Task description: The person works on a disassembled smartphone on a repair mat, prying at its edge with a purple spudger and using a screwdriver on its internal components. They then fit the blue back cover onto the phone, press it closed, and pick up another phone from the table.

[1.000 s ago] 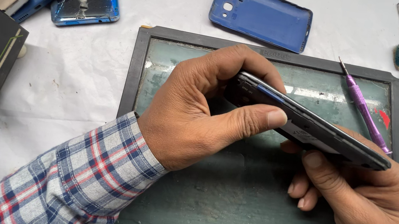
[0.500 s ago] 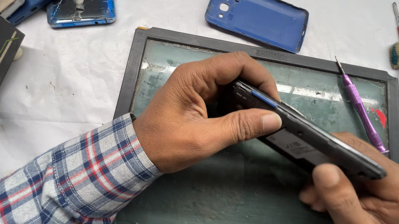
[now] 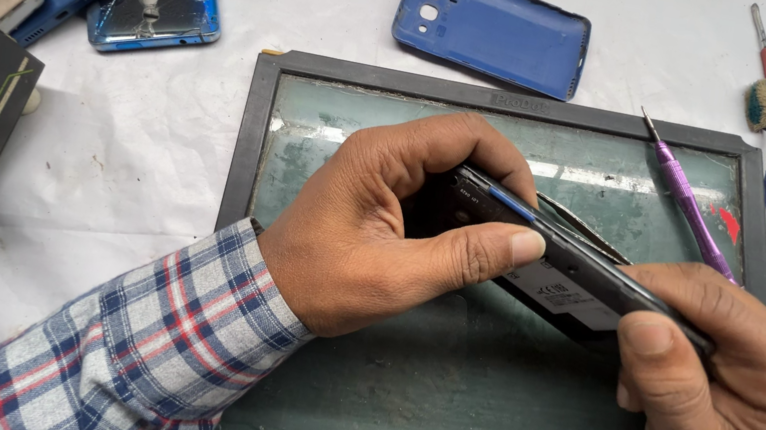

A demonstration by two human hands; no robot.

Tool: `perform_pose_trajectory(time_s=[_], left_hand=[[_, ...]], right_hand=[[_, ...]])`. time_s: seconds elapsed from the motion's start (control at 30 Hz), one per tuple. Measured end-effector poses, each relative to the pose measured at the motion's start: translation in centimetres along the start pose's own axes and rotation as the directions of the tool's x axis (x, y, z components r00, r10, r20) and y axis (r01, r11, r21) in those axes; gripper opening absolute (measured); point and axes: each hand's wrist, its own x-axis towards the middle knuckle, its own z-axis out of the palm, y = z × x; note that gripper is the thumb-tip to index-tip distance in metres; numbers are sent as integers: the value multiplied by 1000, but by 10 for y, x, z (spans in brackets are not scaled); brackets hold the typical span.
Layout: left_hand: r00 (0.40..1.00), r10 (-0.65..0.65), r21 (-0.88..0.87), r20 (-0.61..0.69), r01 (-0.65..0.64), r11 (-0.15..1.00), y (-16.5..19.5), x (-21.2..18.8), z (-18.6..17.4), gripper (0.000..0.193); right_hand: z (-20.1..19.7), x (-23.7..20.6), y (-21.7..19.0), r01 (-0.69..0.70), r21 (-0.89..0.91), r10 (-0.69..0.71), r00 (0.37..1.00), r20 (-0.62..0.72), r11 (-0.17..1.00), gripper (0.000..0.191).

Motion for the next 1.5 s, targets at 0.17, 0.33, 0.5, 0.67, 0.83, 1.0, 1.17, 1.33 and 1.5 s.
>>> perform_pose_trajectory(time_s=[0.17,0.33,0.5,0.67,0.83,1.0,1.17,1.33,1.5], left_hand=[[998,-52,-136,-29,47,990,-2,0,1,28],[992,-125,-172,-23,119,978,-1,3,-2,36],[995,-96,-134,-24,92,987,-1,5,-2,34],[993,-107,-122,-49,100,987,-3,4,-2,35],[992,-116,-116,-57,109,987,-3,5,-2,38],[991,-113,-109,-68,105,988,-3,6,-3,38],[985,-139,-113,-103,127,985,-5,5,-1,38],[989,-97,-156,-110,79,985,-1,4,1,45],[989,-133,-86,-61,128,988,4,3,0,41]], right_hand=[[6,6,2,-115,457,141,990,-23,882,43],[-3,22,0,-172,659,161,984,78,732,57],[-6,28,2,-241,659,224,968,112,712,56],[-5,32,6,-217,725,134,976,172,653,48],[-5,31,11,-184,633,89,980,178,752,48],[-9,32,20,-214,560,115,972,206,801,62],[-7,23,22,-208,489,132,974,186,847,63],[-5,19,10,-115,319,42,973,225,941,63],[6,17,-1,-140,151,128,988,87,979,40]])
